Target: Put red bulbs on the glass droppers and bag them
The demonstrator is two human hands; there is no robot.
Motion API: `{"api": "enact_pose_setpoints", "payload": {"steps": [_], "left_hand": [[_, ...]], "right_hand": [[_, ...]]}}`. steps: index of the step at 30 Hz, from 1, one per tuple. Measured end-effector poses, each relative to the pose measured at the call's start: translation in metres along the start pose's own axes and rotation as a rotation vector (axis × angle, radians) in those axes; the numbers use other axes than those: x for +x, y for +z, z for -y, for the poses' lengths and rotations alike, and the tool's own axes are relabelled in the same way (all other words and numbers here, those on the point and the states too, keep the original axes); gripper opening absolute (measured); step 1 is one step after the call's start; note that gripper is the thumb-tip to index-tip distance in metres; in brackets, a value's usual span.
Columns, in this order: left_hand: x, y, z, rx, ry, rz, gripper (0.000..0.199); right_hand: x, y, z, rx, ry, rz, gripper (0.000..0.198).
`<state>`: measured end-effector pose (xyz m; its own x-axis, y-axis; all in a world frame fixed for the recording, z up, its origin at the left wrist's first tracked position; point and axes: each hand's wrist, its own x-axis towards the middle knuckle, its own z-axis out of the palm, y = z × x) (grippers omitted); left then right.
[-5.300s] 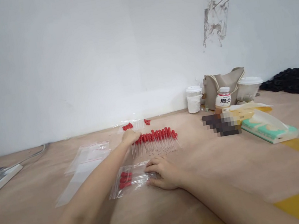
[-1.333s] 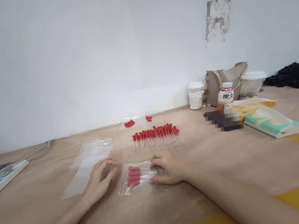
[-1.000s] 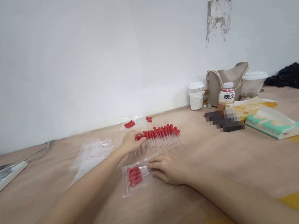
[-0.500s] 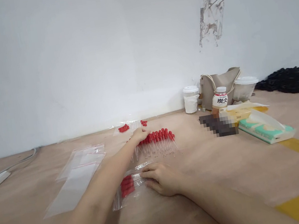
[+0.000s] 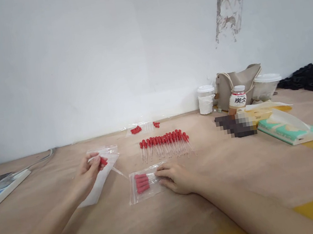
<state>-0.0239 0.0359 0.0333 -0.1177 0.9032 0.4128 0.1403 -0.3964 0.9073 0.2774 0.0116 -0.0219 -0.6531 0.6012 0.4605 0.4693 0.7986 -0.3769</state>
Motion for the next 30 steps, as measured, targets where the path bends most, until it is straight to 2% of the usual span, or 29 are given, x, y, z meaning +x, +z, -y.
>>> {"api": "enact_pose_setpoints", "payload": {"steps": [3,7,14,30], "left_hand": [[-0.030,-0.018,0.016,-0.050,-0.099,-0.056,0.036],[-0.046,-0.012,0.020,-0.015,-0.156,-0.076,0.036],[-0.054,0.001,0.009,0.001,-0.194,-0.035,0.038],[-0.058,-0.003,0.012,0.029,-0.187,-0.036,0.041]], "right_hand": [[0.000,0.000,0.000,-0.003,0.002,-0.002,0.033],[0.000,0.000,-0.001,-0.011,0.003,-0.005,0.032],[0.000,0.001,-0.003,-0.014,-0.003,-0.003,0.032],[0.001,0.001,-0.002,-0.011,-0.013,-0.002,0.032]]}}
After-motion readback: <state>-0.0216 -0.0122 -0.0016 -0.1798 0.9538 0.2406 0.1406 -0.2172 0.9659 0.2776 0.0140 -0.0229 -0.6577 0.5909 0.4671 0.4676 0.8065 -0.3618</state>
